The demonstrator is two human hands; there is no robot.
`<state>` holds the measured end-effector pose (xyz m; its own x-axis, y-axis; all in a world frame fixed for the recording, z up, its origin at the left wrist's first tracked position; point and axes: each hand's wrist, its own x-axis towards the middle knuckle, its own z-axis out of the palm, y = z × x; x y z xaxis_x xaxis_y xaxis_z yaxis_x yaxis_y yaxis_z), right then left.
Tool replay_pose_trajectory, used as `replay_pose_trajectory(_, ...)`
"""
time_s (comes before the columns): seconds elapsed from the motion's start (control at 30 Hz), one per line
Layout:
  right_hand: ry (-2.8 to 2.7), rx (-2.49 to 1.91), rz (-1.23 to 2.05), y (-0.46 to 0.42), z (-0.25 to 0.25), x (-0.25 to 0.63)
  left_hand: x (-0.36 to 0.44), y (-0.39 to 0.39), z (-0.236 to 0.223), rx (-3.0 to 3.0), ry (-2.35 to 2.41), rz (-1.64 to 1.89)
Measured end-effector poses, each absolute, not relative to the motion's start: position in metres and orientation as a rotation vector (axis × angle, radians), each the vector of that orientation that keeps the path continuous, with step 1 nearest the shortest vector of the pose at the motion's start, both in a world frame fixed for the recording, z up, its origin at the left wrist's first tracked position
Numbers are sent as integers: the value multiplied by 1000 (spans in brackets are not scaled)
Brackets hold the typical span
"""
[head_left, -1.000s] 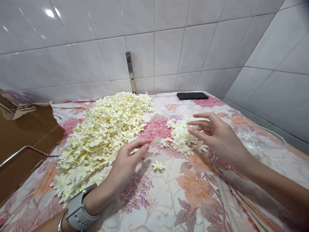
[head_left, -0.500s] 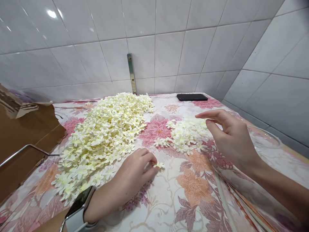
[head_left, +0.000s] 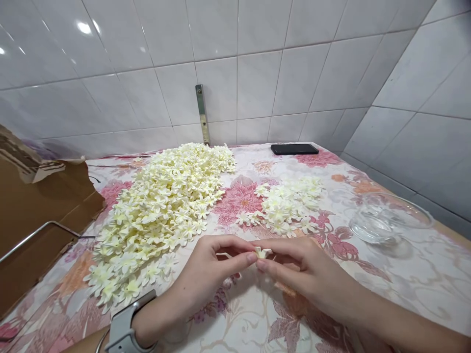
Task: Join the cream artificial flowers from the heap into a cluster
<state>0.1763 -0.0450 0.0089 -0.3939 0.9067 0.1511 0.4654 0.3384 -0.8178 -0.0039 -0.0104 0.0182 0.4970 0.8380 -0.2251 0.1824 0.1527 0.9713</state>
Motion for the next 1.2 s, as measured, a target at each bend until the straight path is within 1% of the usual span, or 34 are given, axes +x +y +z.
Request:
replay_pose_trajectory(0.13, -2050, -1055, 432, -43, -5, 183, -2, -13, 21, 1190, 981, 669)
replay_pose_trajectory(0.17, -2058, -1022, 375, -42, -7, 184, -1, -13, 22, 1144, 969, 675)
replay_pose_trajectory(0.23, -2057, -956, 375, -42, -7, 184, -2, -12, 22, 1082, 928, 665)
replay_pose_trajectory(0.3, -2021, -945, 467, -43, -3, 182, -2, -11, 21, 1055, 885, 668)
replay_pose_trajectory(0.47, -1838, -1061, 950, -47, 7, 175, -3, -10, 14, 1071, 867, 738)
replay_pose_trajectory(0.67, -1434, -1181, 1299, -42, 0, 177, -2, -14, 15, 1257, 907, 739)
replay_pose_trajectory(0.77, -1399, -1229, 1385, -38, 2, 178, -3, -13, 16, 1330, 1008, 776)
replay_pose_trajectory(0.9, -1245, -1098, 1525, -38, 4, 177, -3, -12, 16, 1374, 1043, 768)
replay_pose_trajectory(1.03, -1150, -1097, 1548, -40, 4, 175, -2, -11, 16, 1402, 1057, 743)
replay_pose_trajectory(1.2, -1257, -1168, 1574, -40, 7, 177, -1, -10, 13, 1395, 1040, 746)
